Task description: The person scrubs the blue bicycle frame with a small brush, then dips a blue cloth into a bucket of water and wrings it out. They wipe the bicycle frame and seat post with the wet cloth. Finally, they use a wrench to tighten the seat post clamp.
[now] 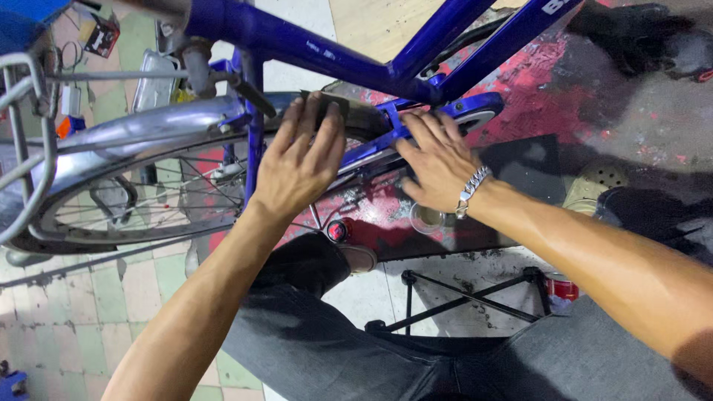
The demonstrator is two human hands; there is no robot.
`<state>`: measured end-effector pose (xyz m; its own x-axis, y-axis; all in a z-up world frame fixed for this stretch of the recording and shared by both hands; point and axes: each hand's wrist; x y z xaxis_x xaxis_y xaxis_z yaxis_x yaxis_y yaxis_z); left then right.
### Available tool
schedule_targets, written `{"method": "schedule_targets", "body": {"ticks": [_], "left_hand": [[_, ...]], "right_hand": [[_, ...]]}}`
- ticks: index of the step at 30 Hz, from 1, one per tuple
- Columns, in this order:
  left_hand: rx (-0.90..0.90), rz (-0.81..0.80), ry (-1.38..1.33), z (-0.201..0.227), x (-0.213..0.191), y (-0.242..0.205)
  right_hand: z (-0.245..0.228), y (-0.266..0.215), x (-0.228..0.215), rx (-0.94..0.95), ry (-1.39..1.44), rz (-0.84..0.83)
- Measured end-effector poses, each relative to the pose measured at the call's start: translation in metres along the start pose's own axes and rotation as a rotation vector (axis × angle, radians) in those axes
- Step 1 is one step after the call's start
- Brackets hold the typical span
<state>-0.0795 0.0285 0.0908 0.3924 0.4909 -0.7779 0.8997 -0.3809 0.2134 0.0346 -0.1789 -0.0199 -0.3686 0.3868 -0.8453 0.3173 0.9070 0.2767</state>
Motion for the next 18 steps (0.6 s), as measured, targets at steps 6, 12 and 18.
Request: {"method": "schedule_targets", "body": {"ticks": [6,12,18], "left_hand": [[-0.192,-0.005,-0.129,0.013,-0.013,-0.015],[-0.604,0.302,-0.361,0.033,-0.026,-0.060],[-1.014,0.496,-0.516,0.030,-0.019,-0.075]], "right_hand": [[-0.036,0.034,-0.010,-0.292,0.434,0.272],[-0.061,0.070,-0.008,-0.238,0.305,0.288],[-0.105,0.079,0.003,-0.130,0.083,0.277]]}}
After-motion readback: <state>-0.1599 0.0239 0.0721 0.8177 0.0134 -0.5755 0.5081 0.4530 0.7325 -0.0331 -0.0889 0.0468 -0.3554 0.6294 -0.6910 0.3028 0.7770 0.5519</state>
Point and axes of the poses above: each hand's wrist, its own y-axis towards the middle knuckle, its own x-axis out of the palm, z = x × y, and after that the axes turned 6 degrees about -x, right-handed
